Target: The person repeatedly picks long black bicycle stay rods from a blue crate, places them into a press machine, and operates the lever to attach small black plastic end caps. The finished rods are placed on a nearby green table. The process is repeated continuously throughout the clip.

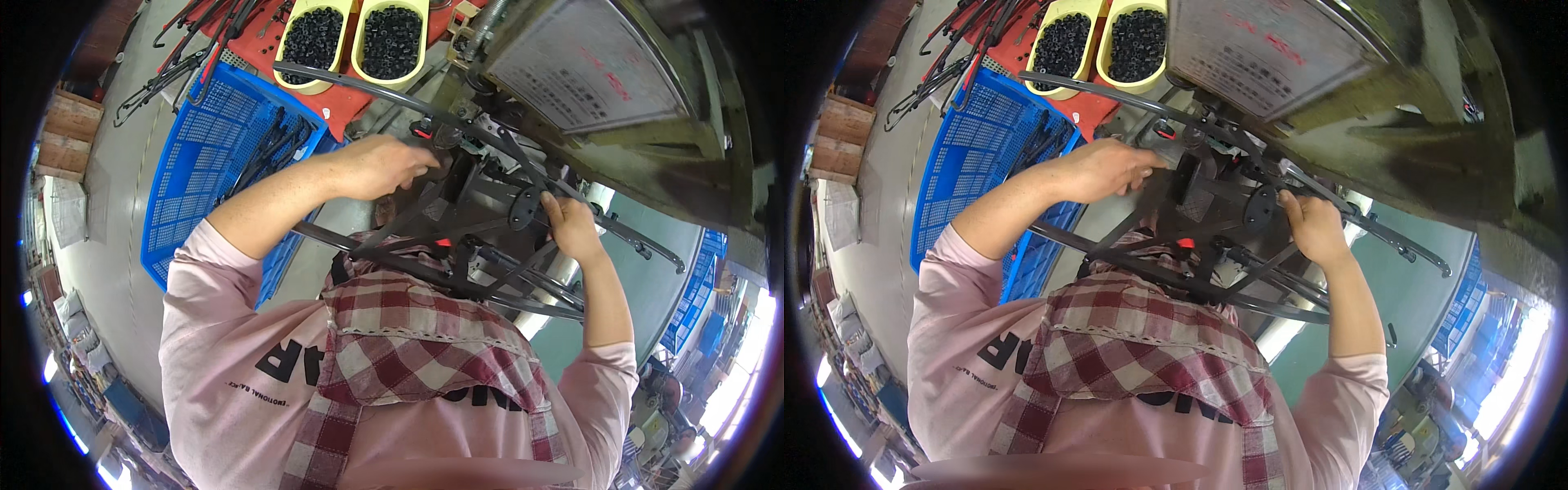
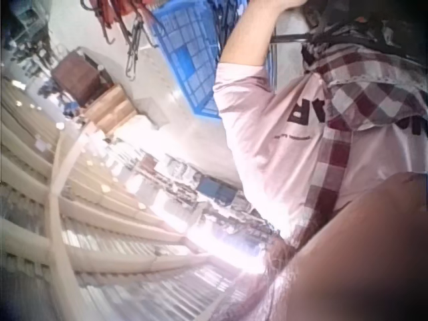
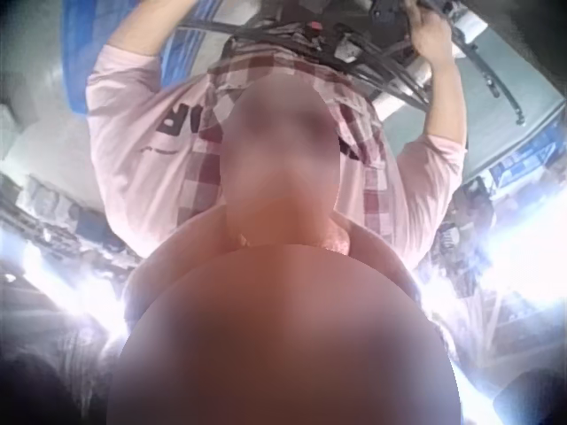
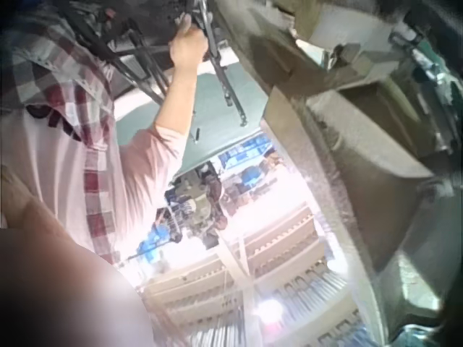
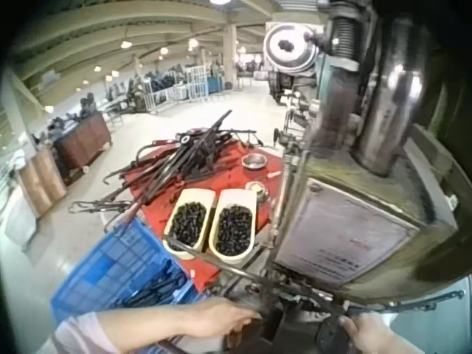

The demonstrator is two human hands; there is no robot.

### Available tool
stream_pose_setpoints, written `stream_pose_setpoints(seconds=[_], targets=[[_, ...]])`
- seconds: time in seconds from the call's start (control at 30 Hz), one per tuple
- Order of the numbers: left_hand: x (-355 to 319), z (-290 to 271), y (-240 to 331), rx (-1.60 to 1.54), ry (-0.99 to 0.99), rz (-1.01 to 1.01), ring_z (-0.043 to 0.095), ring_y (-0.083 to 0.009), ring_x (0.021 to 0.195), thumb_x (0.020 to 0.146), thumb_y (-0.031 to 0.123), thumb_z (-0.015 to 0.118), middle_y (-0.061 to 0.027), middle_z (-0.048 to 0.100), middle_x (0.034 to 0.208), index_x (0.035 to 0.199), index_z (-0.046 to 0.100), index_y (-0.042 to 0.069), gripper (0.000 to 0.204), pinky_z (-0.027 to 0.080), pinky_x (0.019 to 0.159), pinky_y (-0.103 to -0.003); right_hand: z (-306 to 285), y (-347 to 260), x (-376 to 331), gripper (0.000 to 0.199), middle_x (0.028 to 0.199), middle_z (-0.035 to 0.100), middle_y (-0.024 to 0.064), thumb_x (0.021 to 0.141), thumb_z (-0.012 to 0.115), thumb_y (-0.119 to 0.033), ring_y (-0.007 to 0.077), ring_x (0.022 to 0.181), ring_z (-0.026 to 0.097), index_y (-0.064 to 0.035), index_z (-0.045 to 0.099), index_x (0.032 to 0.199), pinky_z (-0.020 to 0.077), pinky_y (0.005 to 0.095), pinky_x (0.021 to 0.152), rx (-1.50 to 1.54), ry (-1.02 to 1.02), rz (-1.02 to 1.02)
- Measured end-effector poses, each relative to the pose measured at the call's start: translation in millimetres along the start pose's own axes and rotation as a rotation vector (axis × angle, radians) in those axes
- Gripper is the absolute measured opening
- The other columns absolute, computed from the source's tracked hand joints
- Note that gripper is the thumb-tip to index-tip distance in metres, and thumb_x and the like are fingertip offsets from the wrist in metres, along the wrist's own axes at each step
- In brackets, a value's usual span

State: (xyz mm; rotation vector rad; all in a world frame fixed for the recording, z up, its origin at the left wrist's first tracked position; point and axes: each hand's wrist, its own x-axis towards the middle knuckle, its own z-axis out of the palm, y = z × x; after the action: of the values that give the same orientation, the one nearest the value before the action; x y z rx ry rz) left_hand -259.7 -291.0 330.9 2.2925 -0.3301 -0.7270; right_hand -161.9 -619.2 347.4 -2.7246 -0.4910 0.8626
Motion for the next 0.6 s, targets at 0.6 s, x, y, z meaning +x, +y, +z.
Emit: stream_pose_setpoints(seconds=[0.6], targets=[[73.4,5.7,-23.3,-0.479,0.298,0.142,0.069,-0.0185,0.072,0.094,0.01,0.062,-0.0117,0.07,0.084,0.1,0.066,0.0,0.013,0.052,0.065,-0.033,44.4,-32.6,-17.8,0.051,0.067,0.062,0.0248,0.097,0.051,-0.043,0.0459,0.07,0.061,-0.0025,0.064,0.069,0.0476,0.0526,0.067,-0.093,0.127,0.011]])
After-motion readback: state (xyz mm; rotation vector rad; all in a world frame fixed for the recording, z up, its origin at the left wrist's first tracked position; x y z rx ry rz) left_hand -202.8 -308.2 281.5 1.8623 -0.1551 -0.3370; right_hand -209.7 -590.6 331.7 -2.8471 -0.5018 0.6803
